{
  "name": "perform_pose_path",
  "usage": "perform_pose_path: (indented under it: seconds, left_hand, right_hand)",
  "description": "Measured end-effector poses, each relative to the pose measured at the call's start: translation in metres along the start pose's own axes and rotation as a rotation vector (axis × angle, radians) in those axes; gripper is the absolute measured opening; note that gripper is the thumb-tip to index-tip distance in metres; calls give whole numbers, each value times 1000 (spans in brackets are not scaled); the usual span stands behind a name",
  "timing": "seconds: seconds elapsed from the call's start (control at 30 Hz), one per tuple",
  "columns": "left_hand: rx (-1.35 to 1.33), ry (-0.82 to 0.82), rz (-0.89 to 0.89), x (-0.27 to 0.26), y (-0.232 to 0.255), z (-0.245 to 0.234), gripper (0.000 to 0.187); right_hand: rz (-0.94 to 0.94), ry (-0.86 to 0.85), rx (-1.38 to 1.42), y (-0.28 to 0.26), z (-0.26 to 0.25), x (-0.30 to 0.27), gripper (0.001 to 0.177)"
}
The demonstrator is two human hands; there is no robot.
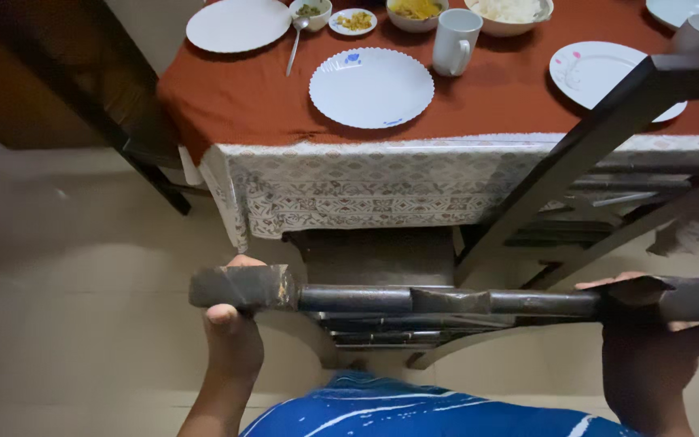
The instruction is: The person places a covered pot on a dining table, then moves a wooden chair into position. They adjust plates and cups on the table, covering a bowl of rice with a plate. The person walks around the table and returns to the chair.
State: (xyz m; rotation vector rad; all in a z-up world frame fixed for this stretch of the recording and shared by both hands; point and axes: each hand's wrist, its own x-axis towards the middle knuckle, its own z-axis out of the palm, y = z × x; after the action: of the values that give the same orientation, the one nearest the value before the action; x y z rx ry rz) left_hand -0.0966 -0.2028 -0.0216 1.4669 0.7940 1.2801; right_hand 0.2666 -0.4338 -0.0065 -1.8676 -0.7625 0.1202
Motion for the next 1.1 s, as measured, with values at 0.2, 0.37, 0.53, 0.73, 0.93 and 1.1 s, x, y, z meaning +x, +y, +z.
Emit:
perform_pose_path:
  seconds: [0.2, 0.37, 0.53, 0.73, 0.93, 1.1]
  left_hand:
    - [30, 20, -16, -7, 2, 3, 108]
    - [13, 40, 3, -13, 2, 3, 108]
    - [-33, 36, -17, -16, -10, -4, 105]
    - [-92, 67, -52, -23, -8, -4, 104]
    - [-40, 59, -24, -25, -21, -10, 96]
    - [-13, 50, 91, -23, -9, 2, 98]
  right_hand:
    - [37, -28, 159, 13, -4, -2, 24]
    - [-64, -23, -7, -1, -4, -2, 24]
    - [-75, 1, -142, -11, -9, -11, 23]
    - [-38, 42, -358, 7, -11, -14, 19]
    - [-106, 42, -678, 25, -15, -12, 10]
    - [-359, 180, -780, 28, -15, -9, 37]
